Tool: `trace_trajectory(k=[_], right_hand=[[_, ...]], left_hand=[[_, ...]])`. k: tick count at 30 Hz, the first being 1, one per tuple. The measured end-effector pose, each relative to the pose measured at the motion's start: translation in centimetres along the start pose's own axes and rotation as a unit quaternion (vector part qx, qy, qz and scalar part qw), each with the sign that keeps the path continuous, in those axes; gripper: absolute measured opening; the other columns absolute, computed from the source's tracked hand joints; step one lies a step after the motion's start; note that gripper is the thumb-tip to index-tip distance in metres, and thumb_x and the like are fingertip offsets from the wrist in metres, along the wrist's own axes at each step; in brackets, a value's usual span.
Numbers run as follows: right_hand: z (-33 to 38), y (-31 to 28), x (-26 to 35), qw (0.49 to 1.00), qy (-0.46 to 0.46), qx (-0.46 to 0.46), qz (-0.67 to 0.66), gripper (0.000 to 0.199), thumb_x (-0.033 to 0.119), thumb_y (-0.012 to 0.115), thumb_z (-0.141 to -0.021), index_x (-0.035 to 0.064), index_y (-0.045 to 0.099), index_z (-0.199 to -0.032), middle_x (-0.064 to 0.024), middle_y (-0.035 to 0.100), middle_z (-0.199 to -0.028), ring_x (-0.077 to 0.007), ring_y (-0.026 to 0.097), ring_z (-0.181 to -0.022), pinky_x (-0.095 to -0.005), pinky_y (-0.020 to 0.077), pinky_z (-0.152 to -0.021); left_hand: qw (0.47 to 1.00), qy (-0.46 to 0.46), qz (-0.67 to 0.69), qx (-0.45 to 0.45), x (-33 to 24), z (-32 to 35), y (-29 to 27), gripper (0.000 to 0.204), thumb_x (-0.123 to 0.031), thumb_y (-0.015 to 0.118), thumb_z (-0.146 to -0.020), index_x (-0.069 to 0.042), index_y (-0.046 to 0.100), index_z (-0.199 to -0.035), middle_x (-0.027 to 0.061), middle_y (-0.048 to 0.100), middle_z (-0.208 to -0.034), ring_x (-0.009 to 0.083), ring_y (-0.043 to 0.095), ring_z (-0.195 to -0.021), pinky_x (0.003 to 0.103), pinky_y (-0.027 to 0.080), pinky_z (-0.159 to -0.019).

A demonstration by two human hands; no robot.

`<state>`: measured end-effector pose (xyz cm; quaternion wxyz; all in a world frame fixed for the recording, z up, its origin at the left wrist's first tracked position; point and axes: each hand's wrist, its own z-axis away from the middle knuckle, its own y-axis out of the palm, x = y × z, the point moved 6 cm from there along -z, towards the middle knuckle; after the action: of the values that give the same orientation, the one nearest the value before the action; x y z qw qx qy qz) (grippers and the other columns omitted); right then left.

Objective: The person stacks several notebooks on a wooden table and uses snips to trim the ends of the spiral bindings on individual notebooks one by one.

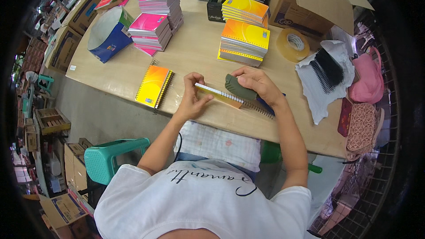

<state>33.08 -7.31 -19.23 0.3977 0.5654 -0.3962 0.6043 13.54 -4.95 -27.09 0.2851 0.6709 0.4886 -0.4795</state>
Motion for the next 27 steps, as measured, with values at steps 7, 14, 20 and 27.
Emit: trace_trajectory(k=[7, 14, 20, 27], right_hand=[[-1.2, 1.0, -1.2, 0.977, -0.021, 0.05, 0.208, 0.041, 0.032, 0.061, -0.086, -0.006, 0.066, -0.101, -0.0094, 0.063, -0.106, -0.018, 0.059, -0.099, -0.03, 0.0453, -0.087], [-2.2, 0.5, -0.8, 0.936, -0.065, -0.003, 0.345, 0.035, 0.03, 0.065, -0.086, -0.0027, 0.069, -0.096, -0.0091, 0.065, -0.102, -0.0193, 0.061, -0.095, -0.0305, 0.0457, -0.087], [-2.5, 0.7, -1.5, 0.959, -0.057, 0.019, 0.278, 0.028, 0.025, 0.066, -0.086, -0.002, 0.071, -0.09, -0.0105, 0.064, -0.103, -0.0193, 0.06, -0.096, -0.0303, 0.0453, -0.086], [-3.1, 0.5, -1.0, 0.959, -0.07, 0.003, 0.276, 0.036, 0.034, 0.068, -0.085, -0.0015, 0.072, -0.086, -0.0116, 0.065, -0.098, -0.0208, 0.061, -0.093, -0.0299, 0.046, -0.083]], left_hand=[[0.972, -0.104, 0.207, 0.045, 0.8, -0.7, -1.1, 0.018, 0.0, 0.063, -0.086, -0.001, 0.053, -0.102, 0.0012, 0.052, -0.097, 0.0096, 0.049, -0.093, 0.024, 0.04, -0.088], [0.972, -0.101, 0.203, 0.061, 1.3, -1.3, -0.8, 0.016, 0.001, 0.063, -0.087, -0.002, 0.054, -0.1, 0.001, 0.053, -0.097, 0.0088, 0.05, -0.093, 0.024, 0.041, -0.086], [0.97, -0.118, 0.202, 0.06, 0.9, -1.7, -0.6, 0.017, -0.003, 0.067, -0.085, -0.003, 0.055, -0.097, 0.0015, 0.055, -0.097, 0.0103, 0.052, -0.093, 0.025, 0.042, -0.087], [0.97, -0.112, 0.21, 0.053, 1.5, -1.4, -0.7, 0.017, -0.003, 0.069, -0.084, -0.002, 0.057, -0.097, 0.0022, 0.057, -0.098, 0.0116, 0.054, -0.095, 0.026, 0.044, -0.086]])
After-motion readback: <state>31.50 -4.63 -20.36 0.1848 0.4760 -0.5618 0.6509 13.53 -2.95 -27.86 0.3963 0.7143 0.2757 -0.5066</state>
